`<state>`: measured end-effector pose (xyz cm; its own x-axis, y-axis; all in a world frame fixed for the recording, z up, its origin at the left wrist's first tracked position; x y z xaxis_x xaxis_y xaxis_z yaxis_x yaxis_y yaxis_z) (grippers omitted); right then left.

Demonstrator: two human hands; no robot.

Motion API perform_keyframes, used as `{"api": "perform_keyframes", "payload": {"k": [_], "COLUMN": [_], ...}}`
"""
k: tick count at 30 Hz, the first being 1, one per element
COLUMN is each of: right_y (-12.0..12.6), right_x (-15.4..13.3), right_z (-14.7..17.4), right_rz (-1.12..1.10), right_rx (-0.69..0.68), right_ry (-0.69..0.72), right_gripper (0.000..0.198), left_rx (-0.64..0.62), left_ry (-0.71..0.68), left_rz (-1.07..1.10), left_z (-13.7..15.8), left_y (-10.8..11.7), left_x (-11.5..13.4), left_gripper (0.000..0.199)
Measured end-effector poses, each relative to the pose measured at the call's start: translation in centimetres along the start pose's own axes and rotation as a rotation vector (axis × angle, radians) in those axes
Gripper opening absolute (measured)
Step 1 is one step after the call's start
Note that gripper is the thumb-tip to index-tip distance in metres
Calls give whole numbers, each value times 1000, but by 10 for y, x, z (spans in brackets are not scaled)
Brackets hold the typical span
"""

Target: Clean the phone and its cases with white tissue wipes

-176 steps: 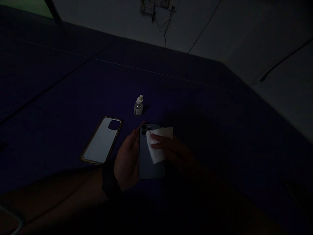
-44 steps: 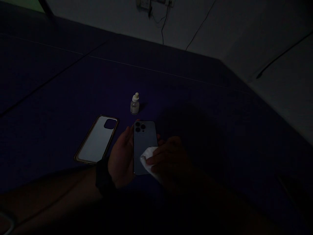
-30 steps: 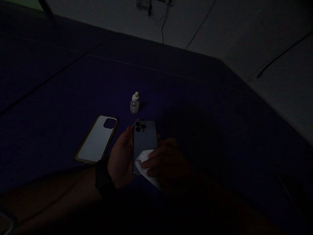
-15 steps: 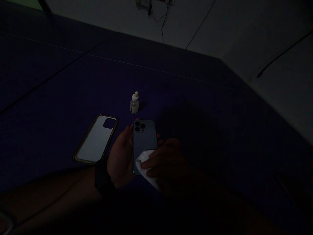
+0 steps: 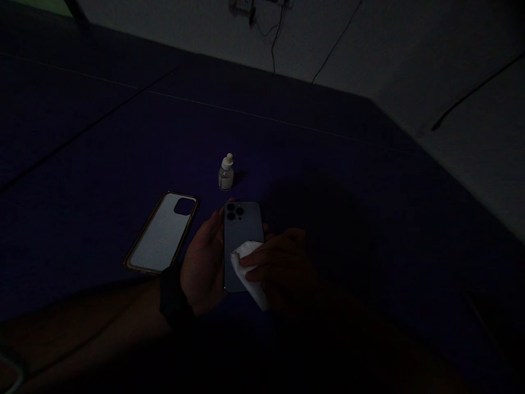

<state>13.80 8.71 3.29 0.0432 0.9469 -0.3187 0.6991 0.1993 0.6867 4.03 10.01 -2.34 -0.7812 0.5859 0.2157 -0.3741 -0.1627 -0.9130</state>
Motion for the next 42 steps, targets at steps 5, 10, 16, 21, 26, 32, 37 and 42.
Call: {"api": "perform_keyframes", "payload": {"k": [5, 10, 16, 21, 26, 32, 37, 42], "right_y": [11, -1, 7, -1, 1, 8, -3, 8], "right_x": [5, -1, 7, -2, 5, 9, -1, 8], "right_z": [0, -1, 2, 0, 0, 3, 0, 1], "right_rz": [84, -38, 88, -46, 44, 33, -49, 92], "right_rx": [50, -32, 24, -24, -46, 36, -46, -4], "right_ry": [-46, 10, -45, 37, -43, -25, 31, -57], "right_gripper": [14, 11, 10, 6, 18, 10, 14, 13], "left_rx": [-22, -23, -57, -63, -105, -71, -19, -60], "left_ry": [-5, 18, 27, 20, 50, 38, 26, 29], "left_rz": [-29, -20, -51, -51, -46, -60, -55, -57], "left_z": [0, 1, 1, 0, -1, -1, -1, 0], "left_y": [1, 4, -2, -1, -5, -4, 2, -3], "left_x": [0, -2, -3, -2, -4, -3, -2, -2], "left_gripper": [46, 44, 46, 42, 39, 42, 47, 47]}}
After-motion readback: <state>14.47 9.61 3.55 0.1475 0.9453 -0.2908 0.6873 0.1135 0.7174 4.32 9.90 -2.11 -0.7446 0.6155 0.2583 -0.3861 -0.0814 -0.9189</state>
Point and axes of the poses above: each hand's wrist, its own z-axis away from the middle knuckle, its own y-axis out of the back of the hand, x = y × z, the point moved 8 cm from there along -z, towards the middle knuckle, and after that the axes turned 12 degrees about y, right-handed, at the moved point
